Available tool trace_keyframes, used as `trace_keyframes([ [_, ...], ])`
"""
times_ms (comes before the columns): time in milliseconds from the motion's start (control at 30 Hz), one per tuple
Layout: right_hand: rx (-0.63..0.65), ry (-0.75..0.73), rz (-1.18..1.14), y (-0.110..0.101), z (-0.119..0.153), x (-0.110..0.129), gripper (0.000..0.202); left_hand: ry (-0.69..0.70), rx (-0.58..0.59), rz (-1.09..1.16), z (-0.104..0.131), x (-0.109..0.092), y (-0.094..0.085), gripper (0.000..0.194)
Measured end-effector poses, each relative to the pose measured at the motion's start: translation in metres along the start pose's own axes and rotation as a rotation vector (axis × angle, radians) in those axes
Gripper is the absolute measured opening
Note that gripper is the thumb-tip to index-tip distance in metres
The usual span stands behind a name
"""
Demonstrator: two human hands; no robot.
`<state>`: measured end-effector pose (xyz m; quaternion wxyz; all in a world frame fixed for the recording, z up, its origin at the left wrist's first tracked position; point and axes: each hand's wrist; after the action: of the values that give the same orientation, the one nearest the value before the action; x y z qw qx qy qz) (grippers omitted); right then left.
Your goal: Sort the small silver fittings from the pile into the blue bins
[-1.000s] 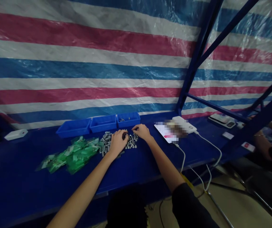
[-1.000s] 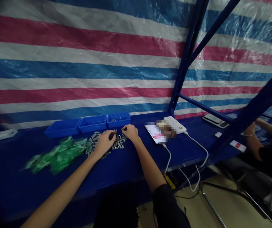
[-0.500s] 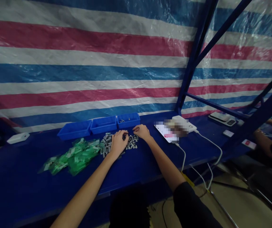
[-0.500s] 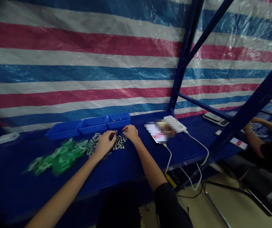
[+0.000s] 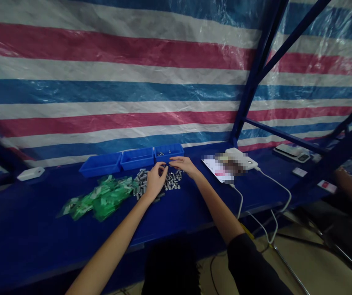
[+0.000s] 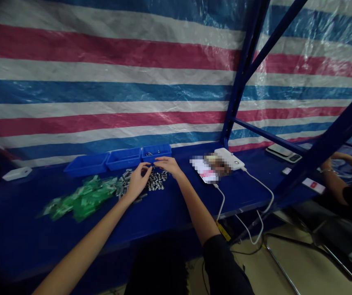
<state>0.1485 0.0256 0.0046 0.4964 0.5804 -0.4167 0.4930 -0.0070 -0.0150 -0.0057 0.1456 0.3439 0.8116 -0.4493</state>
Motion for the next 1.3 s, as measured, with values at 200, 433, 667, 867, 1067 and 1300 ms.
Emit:
trace_keyframes([
  [200, 0.150, 0.035, -0.096, 0.004, 0.007, 0.006, 0.036, -0.014, -0.006, 0.090, -0.001, -0.004, -0.003, 0.024],
  [433, 0.111, 0.052, -0.175, 0.009, 0.004, 0.001, 0.032, -0.035, -0.027, 0.168, -0.003, -0.003, -0.001, 0.022],
  [667, 0.105, 0.063, -0.192, 0.014, 0.007, 0.002, 0.020, -0.064, -0.085, 0.180, -0.003, -0.005, -0.001, 0.020],
  [867, 0.179, 0.047, -0.173, 0.019, 0.009, 0.003, 0.025, -0.097, -0.103, 0.187, -0.003, -0.004, -0.002, 0.023],
  [1067, -0.008, 0.003, -0.087, 0.014, -0.001, -0.006, 0.029, -0.105, -0.141, 0.161, -0.002, -0.006, -0.003, 0.022],
  [1300, -0.139, -0.167, -0.016, -0.001, -0.011, -0.005, 0.037, -0.200, -0.161, 0.208, -0.002, -0.010, -0.001, 0.020],
])
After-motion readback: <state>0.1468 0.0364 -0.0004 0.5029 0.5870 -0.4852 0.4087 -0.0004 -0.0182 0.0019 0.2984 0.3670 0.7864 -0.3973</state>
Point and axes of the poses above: each hand's wrist, its own z-axis away from the middle knuckle, its own y-axis out of the palm, x = y × z, and after that the axes turned 7 degrees about -z, right-handed
